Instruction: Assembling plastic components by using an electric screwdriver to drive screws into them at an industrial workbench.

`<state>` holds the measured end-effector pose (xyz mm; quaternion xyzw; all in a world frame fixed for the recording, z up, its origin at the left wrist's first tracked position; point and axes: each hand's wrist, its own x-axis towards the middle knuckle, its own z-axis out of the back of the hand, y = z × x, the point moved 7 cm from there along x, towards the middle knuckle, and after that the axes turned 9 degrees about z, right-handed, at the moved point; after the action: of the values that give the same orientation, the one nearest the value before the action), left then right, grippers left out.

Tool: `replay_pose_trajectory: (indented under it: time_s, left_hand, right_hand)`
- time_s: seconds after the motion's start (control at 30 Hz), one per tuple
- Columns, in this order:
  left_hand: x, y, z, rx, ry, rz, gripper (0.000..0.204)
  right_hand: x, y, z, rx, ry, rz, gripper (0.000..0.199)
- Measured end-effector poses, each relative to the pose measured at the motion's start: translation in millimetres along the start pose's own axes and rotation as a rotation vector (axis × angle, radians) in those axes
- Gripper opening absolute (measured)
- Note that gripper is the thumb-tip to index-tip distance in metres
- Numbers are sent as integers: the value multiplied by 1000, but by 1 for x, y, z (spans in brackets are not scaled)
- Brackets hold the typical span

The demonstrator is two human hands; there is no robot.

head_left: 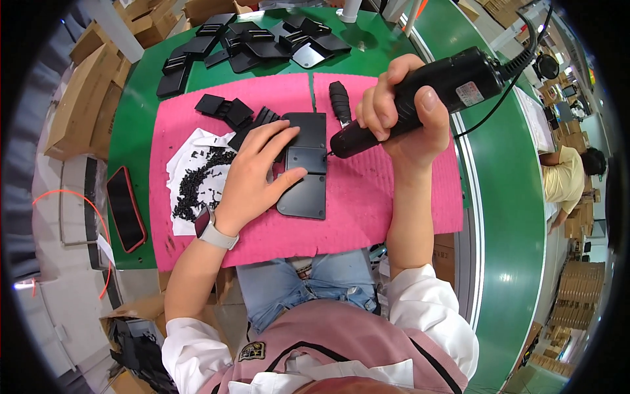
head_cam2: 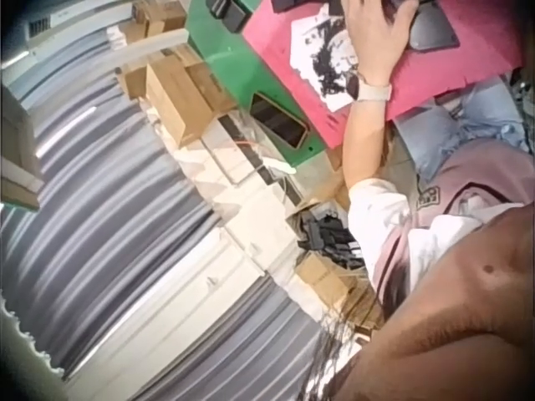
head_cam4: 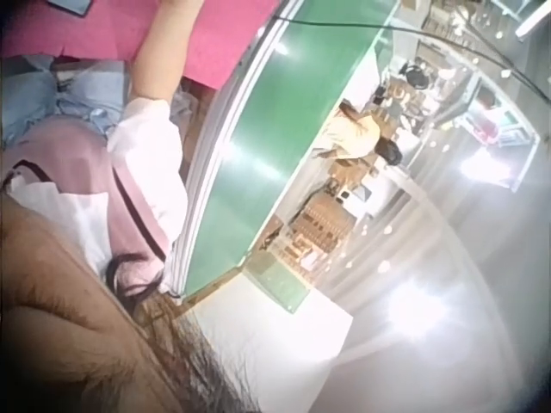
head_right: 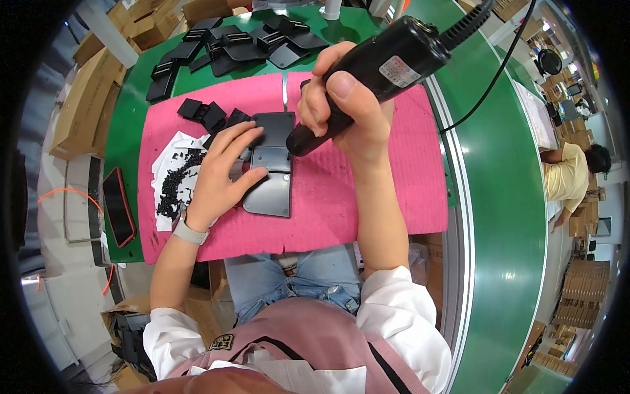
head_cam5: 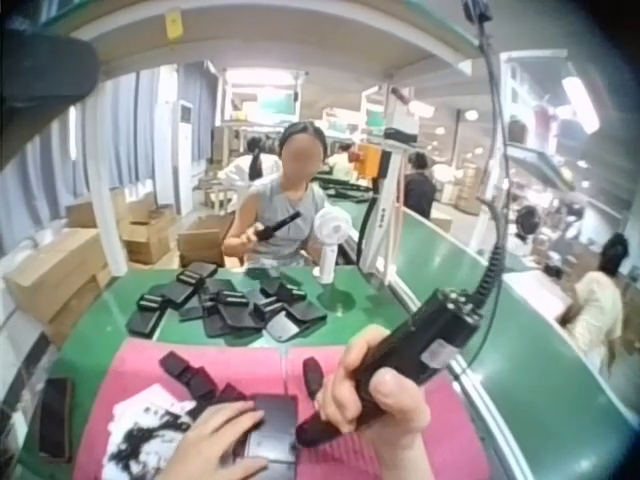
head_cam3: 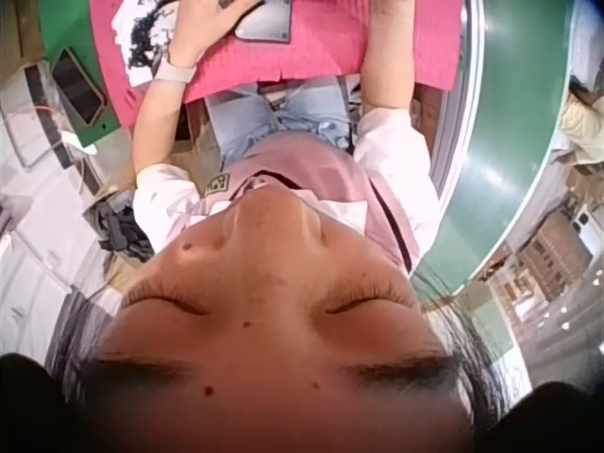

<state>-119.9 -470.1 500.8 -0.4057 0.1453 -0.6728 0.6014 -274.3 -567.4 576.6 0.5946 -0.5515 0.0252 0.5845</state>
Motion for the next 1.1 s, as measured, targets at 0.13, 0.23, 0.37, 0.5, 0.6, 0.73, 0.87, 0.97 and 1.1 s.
replay_pose_trajectory:
  time_s: [0.13, 0.23, 0.37, 0.5, 0.6, 0.73, 0.87, 0.97, 1.1]
  left_hand:
    - [-1, -1, -3, 38, 39, -24, 40]
    - [0, -2, -5, 42, 41, -26, 37]
    - [4, -9, -8, 31, 33, -60, 36]
    - [0, -7, -4, 73, 28, -38, 36]
    - [1, -10, -5, 64, 45, -9, 37]
    - [2, -12, -8, 33, 48, 0, 36]
    - [2, -13, -9, 45, 44, -10, 36]
    - [2, -11, -8, 46, 49, 3, 36]
    - [3, -13, -8, 44, 48, 0, 36]
  right_hand:
    - [-2, -3, -10, 57, 30, -51, 39]
    - [-2, -3, -14, 3, 72, -64, 38]
    - [-4, -1, -14, -36, -17, -102, 33]
    - [3, -11, -32, -139, 2, -112, 21]
    - [6, -11, -38, -180, 49, -181, 23]
    - [6, -7, -35, -152, 16, -153, 22]
    - [5, -10, -26, -62, -35, -179, 21]
    - [3, -14, -24, -16, -22, -211, 22]
    - [5, -12, -27, -65, -23, -185, 23]
